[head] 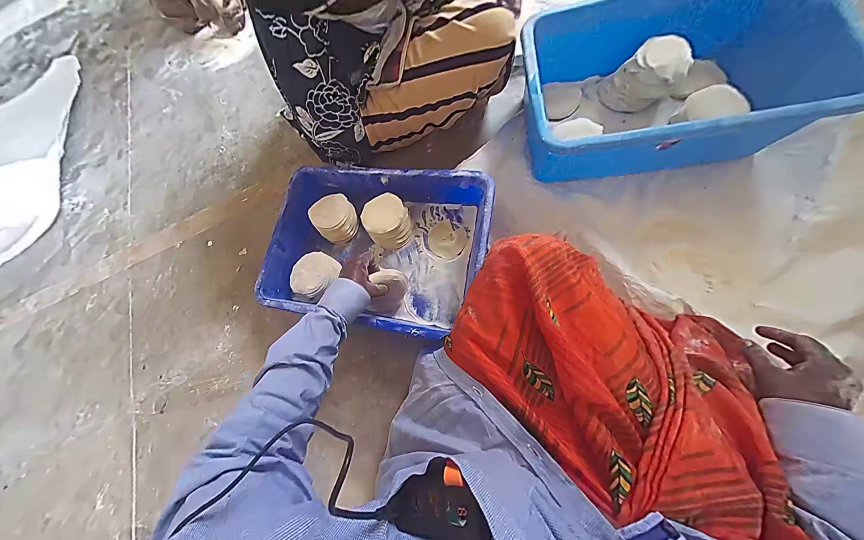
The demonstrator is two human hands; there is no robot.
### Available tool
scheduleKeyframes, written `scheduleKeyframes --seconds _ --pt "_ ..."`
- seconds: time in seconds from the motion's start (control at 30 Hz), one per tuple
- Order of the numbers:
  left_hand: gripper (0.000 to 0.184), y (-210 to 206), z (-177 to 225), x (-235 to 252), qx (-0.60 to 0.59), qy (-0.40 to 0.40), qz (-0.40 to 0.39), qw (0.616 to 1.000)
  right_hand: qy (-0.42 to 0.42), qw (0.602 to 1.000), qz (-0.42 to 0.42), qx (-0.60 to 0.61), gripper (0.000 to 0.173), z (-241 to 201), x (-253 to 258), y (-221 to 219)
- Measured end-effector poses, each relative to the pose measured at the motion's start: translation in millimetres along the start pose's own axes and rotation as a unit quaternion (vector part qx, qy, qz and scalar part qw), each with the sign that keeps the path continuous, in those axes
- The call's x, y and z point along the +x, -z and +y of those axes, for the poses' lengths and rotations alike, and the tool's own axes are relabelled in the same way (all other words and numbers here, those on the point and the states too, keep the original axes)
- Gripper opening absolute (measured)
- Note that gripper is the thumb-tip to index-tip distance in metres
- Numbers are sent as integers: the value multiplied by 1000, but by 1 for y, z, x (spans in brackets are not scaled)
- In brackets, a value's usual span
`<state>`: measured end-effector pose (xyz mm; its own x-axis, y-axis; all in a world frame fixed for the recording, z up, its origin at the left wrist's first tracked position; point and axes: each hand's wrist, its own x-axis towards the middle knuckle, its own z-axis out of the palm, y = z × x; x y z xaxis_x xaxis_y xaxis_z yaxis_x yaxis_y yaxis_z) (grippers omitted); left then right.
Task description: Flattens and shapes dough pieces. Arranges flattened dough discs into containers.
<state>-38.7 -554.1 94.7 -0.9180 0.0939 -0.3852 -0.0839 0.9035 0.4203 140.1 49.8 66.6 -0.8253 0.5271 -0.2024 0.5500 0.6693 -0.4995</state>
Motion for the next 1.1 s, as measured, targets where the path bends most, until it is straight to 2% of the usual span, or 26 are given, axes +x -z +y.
scheduleKeyframes --seconds 0.1,0.17,0.23,0.3,0.37,0.43,0.57,0.67,0.77,0.97,1.1 --pt "55 18 34 3 -15 -14 44 999 61 997 20 41 43 -23 1 4" --pt "54 39 82 9 -29 -13 61 998 117 989 31 82 42 -55 1 6" --pt "52 54 137 15 -93 -65 95 989 160 976 23 144 42 -102 0 11" --pt "50 59 197 16 -183 -155 92 966 184 957 22 223 41 -150 -3 21" --pt "48 48 254 18 -277 -258 60 924 222 919 54 323 42 -181 0 37" --pt "47 25 303 16 -323 -341 12 883 271 888 97 358 47 -192 3 58" --pt "40 -38 371 14 -290 -496 17 818 339 890 184 244 61 -168 -1 95" --pt "36 -75 399 6 -245 -579 64 775 326 894 256 173 62 -135 -12 88" --pt "31 -102 412 1 -230 -616 86 749 282 896 298 168 54 -106 -21 71" --pt "31 -128 411 1 -228 -614 77 752 230 878 384 170 43 -80 -26 47" --pt "31 -132 408 0 -228 -586 66 775 239 879 376 169 36 -84 -24 41"
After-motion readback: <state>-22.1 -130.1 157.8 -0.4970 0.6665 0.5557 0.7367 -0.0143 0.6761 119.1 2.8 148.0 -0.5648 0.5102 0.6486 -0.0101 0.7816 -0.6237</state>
